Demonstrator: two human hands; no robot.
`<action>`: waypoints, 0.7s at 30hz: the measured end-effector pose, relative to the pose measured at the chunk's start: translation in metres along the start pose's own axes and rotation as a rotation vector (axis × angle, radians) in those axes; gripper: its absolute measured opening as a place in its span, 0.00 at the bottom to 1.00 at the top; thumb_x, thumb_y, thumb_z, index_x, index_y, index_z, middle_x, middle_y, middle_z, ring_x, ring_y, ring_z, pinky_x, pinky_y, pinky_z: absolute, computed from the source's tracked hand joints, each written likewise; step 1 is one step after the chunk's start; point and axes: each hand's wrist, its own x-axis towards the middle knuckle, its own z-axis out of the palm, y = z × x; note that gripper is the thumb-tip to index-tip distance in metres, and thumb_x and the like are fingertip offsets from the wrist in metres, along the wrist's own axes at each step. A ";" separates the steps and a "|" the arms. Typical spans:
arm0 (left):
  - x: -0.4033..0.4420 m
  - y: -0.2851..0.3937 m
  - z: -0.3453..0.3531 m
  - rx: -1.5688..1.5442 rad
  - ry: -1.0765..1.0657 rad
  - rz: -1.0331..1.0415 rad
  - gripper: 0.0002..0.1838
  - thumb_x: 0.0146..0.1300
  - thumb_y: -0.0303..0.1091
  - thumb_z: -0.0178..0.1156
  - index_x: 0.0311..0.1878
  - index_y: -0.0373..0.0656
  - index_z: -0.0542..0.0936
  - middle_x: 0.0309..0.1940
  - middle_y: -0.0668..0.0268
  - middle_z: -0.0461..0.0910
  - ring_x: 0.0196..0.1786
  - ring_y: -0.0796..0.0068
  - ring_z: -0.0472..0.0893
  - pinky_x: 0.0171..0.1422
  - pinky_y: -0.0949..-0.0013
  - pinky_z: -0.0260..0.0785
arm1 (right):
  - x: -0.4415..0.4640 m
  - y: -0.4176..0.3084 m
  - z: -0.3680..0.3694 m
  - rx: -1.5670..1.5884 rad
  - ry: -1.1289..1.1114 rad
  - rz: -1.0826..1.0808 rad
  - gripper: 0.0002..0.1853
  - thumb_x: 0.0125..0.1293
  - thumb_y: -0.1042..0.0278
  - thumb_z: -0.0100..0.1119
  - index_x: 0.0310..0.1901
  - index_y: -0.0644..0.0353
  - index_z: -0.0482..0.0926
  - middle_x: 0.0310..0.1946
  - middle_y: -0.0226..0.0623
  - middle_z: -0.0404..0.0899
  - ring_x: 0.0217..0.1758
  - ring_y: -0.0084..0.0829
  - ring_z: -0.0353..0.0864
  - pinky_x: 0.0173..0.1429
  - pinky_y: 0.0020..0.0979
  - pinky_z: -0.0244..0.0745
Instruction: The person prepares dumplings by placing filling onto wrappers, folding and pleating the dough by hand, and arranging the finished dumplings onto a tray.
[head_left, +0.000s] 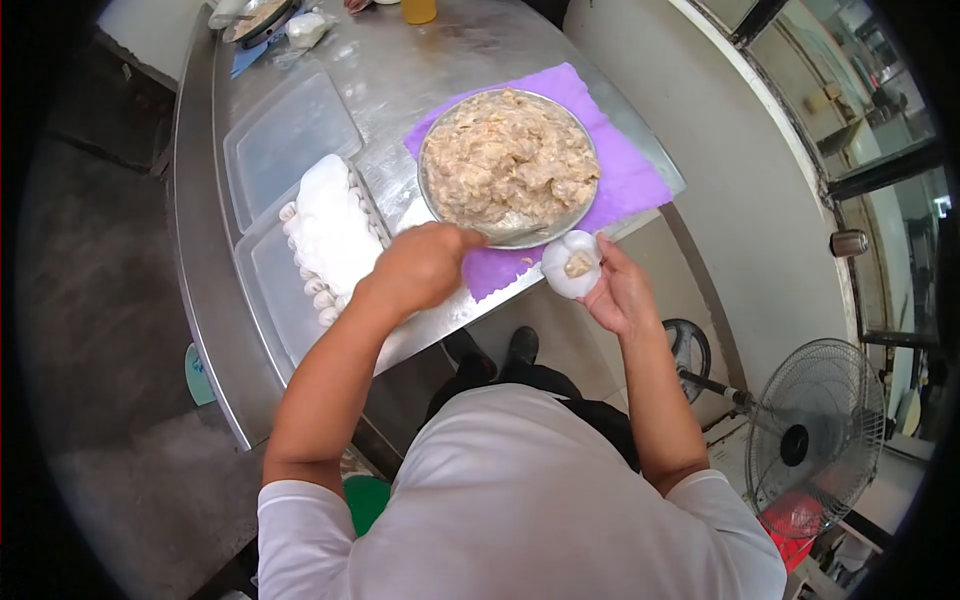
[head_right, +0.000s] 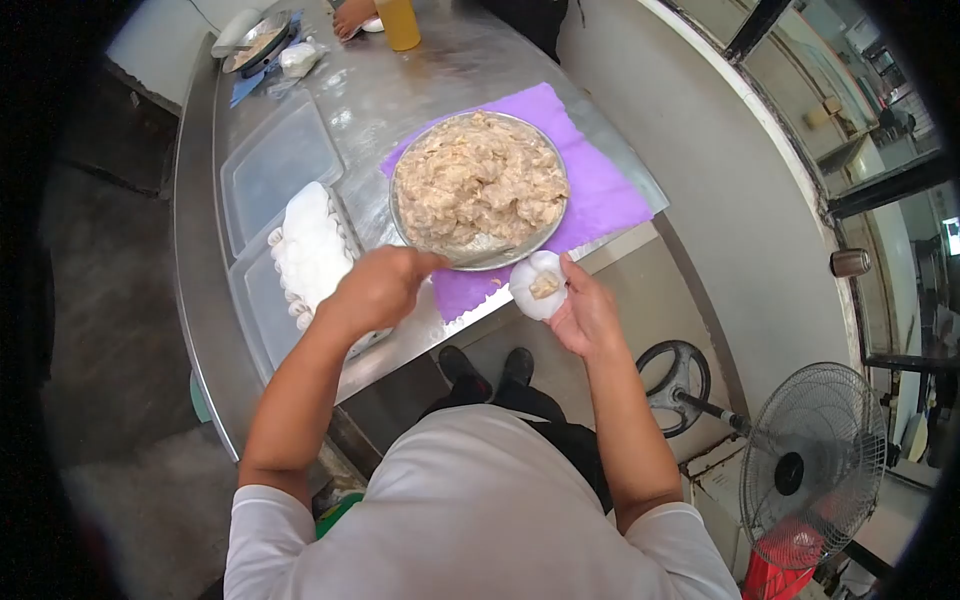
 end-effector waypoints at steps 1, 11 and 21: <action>-0.001 -0.002 -0.003 -0.002 0.002 0.000 0.26 0.51 0.15 0.58 0.54 0.42 0.87 0.34 0.46 0.84 0.39 0.46 0.84 0.47 0.52 0.75 | 0.001 0.000 0.001 -0.003 0.000 0.000 0.24 0.84 0.56 0.42 0.65 0.71 0.69 0.61 0.50 0.78 0.64 0.44 0.81 0.69 0.49 0.76; 0.005 0.011 -0.026 -0.033 -0.160 -0.078 0.27 0.55 0.16 0.53 0.58 0.42 0.85 0.42 0.47 0.86 0.47 0.49 0.85 0.54 0.52 0.76 | 0.006 0.000 0.001 0.011 0.006 -0.025 0.24 0.84 0.56 0.42 0.65 0.71 0.69 0.61 0.50 0.78 0.63 0.44 0.81 0.70 0.50 0.75; -0.001 0.006 -0.017 -0.065 0.023 -0.082 0.25 0.56 0.16 0.53 0.57 0.41 0.85 0.45 0.46 0.86 0.50 0.47 0.84 0.56 0.51 0.76 | 0.007 0.002 -0.007 -0.016 0.010 -0.051 0.23 0.83 0.56 0.44 0.64 0.71 0.70 0.60 0.49 0.79 0.63 0.44 0.81 0.69 0.49 0.76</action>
